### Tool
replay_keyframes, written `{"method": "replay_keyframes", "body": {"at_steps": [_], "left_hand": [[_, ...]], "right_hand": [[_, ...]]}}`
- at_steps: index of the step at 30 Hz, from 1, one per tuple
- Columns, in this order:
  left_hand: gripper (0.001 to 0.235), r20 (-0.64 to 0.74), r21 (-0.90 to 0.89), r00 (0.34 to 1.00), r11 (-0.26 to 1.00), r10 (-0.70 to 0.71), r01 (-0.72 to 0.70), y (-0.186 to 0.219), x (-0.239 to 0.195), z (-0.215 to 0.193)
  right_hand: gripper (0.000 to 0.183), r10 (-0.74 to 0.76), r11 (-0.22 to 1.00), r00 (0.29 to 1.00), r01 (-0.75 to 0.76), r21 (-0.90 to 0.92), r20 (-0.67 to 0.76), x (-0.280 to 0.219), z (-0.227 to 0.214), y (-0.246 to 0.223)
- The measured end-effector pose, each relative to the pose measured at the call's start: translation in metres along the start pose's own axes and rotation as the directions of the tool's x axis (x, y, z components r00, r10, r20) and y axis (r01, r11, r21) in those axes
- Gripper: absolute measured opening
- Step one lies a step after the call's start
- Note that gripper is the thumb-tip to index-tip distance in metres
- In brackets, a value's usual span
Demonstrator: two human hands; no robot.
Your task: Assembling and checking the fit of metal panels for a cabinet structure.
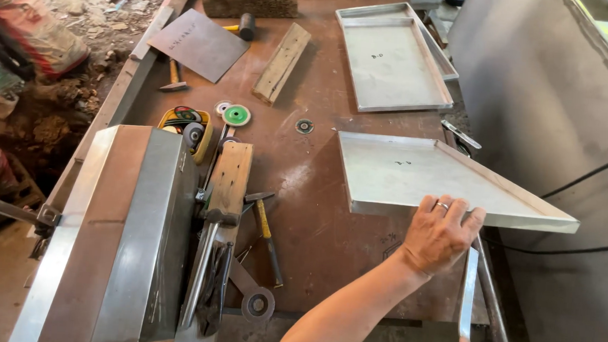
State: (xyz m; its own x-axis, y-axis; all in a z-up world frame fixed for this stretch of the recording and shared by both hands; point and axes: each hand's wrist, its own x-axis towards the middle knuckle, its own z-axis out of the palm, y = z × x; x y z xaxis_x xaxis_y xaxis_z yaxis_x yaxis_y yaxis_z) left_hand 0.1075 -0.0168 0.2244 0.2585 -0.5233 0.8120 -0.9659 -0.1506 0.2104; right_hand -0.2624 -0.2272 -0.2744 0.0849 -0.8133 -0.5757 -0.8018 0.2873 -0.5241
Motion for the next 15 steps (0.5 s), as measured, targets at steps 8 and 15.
{"method": "replay_keyframes", "body": {"at_steps": [8, 15], "left_hand": [[0.022, 0.003, -0.017, 1.0, 1.0, -0.007, 0.007, -0.007, 0.007, -0.001], [0.023, -0.025, 0.004, 1.0, 1.0, 0.003, -0.003, -0.009, 0.009, 0.005]], "right_hand": [[0.063, 0.096, 0.995, 0.993, -0.095, -0.02, 0.063, -0.004, -0.004, -0.006], [0.063, -0.009, 0.999, 1.0, 0.01, -0.038, 0.027, 0.009, -0.004, 0.003]]}}
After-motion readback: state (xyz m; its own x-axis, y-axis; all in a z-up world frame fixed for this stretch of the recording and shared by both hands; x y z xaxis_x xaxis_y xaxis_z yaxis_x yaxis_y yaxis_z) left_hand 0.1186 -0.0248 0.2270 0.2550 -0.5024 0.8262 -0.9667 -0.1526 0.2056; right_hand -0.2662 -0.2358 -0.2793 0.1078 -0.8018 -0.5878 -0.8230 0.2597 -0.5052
